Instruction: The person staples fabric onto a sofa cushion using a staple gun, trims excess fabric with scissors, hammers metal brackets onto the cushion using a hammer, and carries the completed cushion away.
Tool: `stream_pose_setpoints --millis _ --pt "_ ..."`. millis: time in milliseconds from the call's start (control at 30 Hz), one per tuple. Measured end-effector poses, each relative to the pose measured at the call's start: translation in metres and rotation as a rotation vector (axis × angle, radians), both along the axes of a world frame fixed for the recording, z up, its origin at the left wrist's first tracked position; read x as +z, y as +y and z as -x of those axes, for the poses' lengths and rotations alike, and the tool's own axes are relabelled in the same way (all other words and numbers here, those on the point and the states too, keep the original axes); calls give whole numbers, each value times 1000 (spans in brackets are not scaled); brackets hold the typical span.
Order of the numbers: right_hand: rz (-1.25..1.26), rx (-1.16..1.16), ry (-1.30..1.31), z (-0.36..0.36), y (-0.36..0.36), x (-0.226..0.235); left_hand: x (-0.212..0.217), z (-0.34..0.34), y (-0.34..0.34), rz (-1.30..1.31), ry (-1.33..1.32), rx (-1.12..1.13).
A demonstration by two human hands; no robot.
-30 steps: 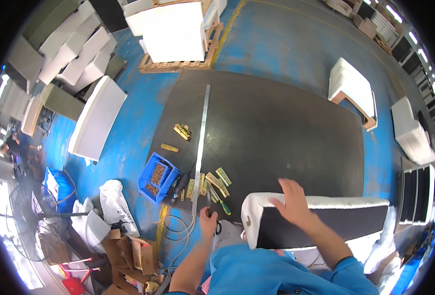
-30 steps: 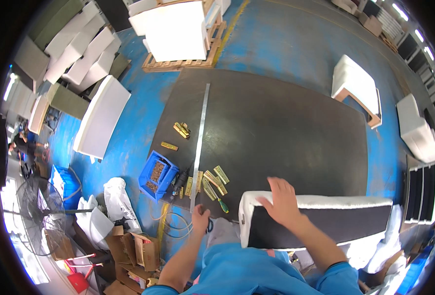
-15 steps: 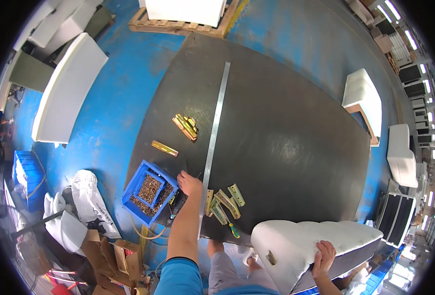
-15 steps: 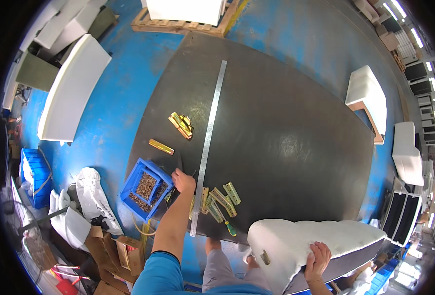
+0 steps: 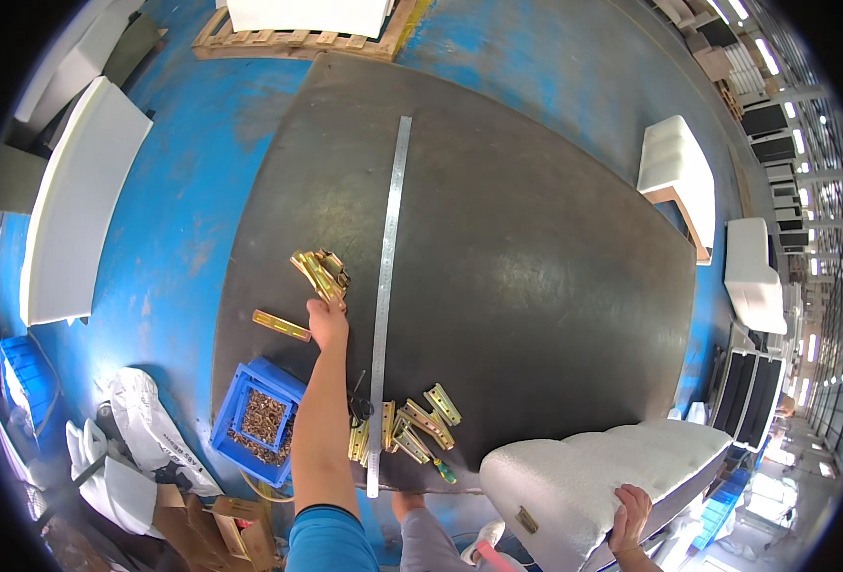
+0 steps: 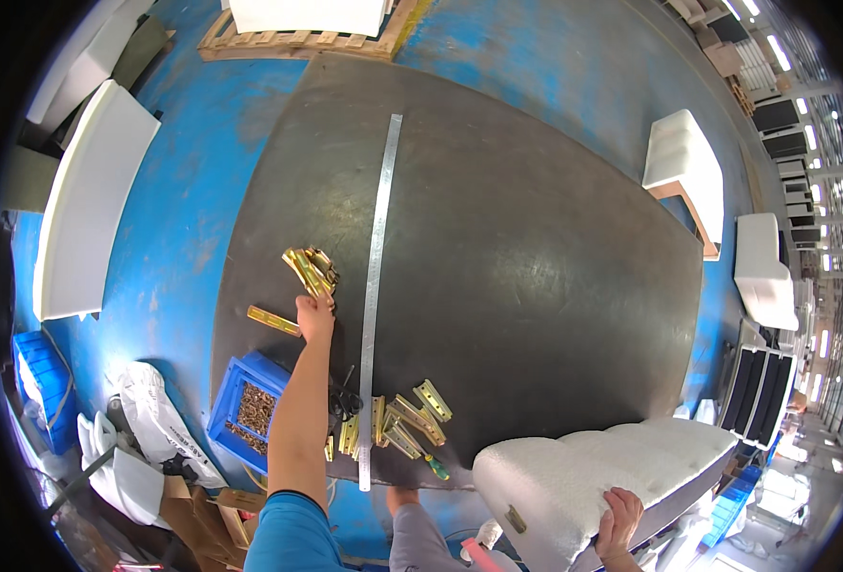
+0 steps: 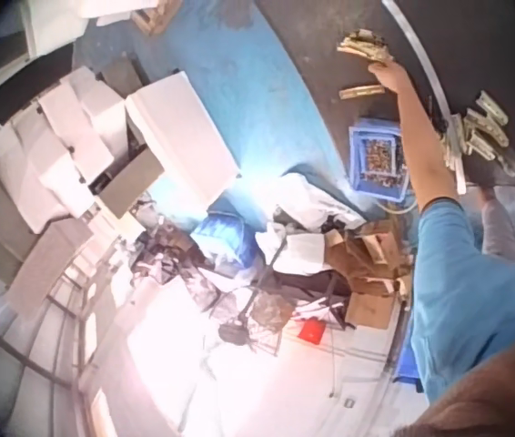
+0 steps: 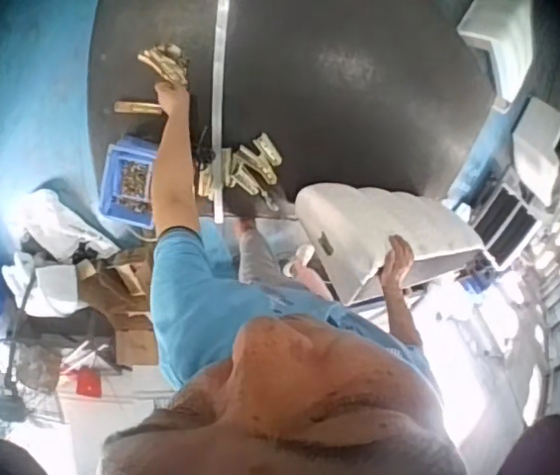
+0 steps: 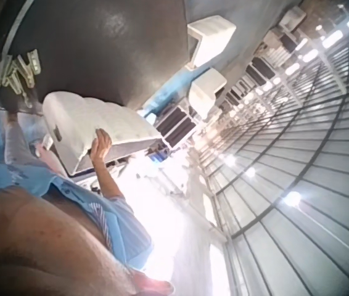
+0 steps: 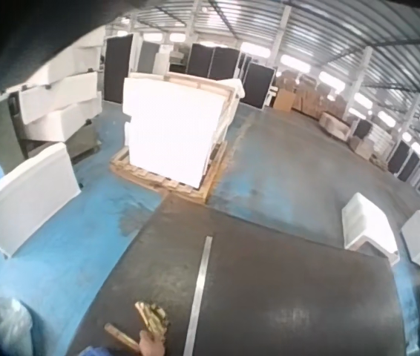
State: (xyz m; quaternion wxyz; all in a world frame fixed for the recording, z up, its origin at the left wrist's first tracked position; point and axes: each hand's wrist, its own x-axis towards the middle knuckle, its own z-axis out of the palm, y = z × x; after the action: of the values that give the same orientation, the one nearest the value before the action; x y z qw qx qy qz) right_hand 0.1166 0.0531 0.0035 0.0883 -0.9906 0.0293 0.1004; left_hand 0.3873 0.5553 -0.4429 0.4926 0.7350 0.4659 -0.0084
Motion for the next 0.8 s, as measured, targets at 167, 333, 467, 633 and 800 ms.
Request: stream_pose_setpoints --millis 167,333,467,633,800 --pt "9 -19 -10 1 0 3 48 40 -11 584 -284 382" --pt "-1 -5 -46 2 -4 0 45 31 5 770 -85 528" --pt "-30 -2 -78 1 -1 -2 26 35 18 326 224 -29" --pt "-65 13 -118 3 -1 -7 7 52 28 326 102 97" --pt "-36 3 -143 10 -6 -3 34 42 -12 420 -8 532"
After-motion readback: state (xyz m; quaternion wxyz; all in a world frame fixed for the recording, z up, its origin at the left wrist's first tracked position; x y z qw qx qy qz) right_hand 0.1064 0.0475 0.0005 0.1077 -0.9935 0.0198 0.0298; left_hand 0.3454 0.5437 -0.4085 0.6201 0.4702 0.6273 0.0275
